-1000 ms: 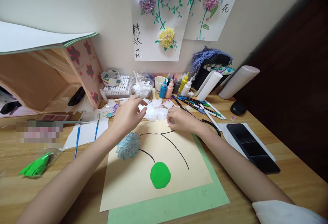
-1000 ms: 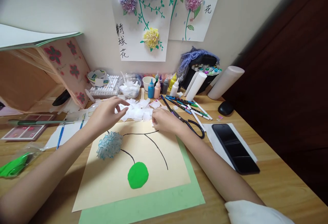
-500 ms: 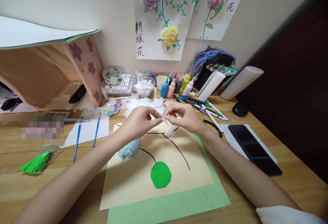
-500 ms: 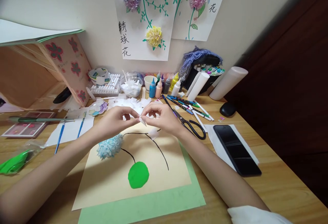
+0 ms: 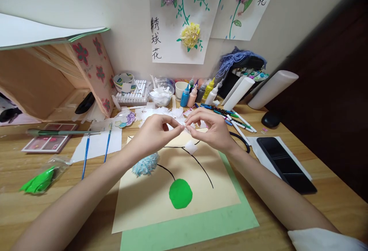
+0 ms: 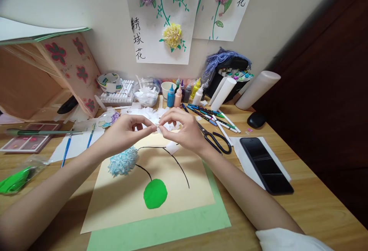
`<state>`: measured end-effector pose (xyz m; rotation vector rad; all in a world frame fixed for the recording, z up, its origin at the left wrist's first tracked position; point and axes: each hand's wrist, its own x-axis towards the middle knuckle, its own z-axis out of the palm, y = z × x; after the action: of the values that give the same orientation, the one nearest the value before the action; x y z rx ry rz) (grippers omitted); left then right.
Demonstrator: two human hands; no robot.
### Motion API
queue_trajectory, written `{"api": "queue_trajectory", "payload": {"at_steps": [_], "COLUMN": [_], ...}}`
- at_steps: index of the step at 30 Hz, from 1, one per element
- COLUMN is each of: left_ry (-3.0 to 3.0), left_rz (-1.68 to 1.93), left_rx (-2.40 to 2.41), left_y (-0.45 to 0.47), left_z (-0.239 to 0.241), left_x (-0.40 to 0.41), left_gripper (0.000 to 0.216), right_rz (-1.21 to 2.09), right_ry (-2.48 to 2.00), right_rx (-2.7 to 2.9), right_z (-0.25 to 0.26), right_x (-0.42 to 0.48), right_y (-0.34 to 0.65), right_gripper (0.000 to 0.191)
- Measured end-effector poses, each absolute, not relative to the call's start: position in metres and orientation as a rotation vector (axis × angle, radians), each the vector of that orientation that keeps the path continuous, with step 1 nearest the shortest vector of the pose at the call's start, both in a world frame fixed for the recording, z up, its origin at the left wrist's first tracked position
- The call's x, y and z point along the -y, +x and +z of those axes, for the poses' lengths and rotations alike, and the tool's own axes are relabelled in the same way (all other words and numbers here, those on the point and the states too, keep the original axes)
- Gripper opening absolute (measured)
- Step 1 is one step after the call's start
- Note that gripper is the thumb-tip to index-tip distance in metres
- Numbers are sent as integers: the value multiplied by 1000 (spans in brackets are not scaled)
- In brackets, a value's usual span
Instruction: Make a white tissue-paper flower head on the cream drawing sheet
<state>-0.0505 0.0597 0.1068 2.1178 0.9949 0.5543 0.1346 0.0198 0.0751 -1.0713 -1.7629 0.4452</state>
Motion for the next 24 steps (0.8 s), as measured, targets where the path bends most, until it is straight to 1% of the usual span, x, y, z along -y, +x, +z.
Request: {"api": "queue_trajectory", "payload": {"at_steps": [6,14,20,24], "left_ry": [2100,2082,2049,2042], "left_rz": [545,541,543,566], "left_rx": [-1052,-1043,-1066,-1077], "left_y": [-49,-50,-48,-48], "left_z": [107,111,111,110], "left_x": [-59,-56,-56,-57], "left_gripper": [25,23,19,20], "right_rz": [289,92,14,45], "right_ry": [-1081,-1058,-1033,-1144], "right_rx": [1811,1851,1886,1835], "right_z": [76,75,76,76], "right_x": [-17,-15,-14,-12], "right_y": [132,131,129,126], "right_gripper": [4,8,9,4]}}
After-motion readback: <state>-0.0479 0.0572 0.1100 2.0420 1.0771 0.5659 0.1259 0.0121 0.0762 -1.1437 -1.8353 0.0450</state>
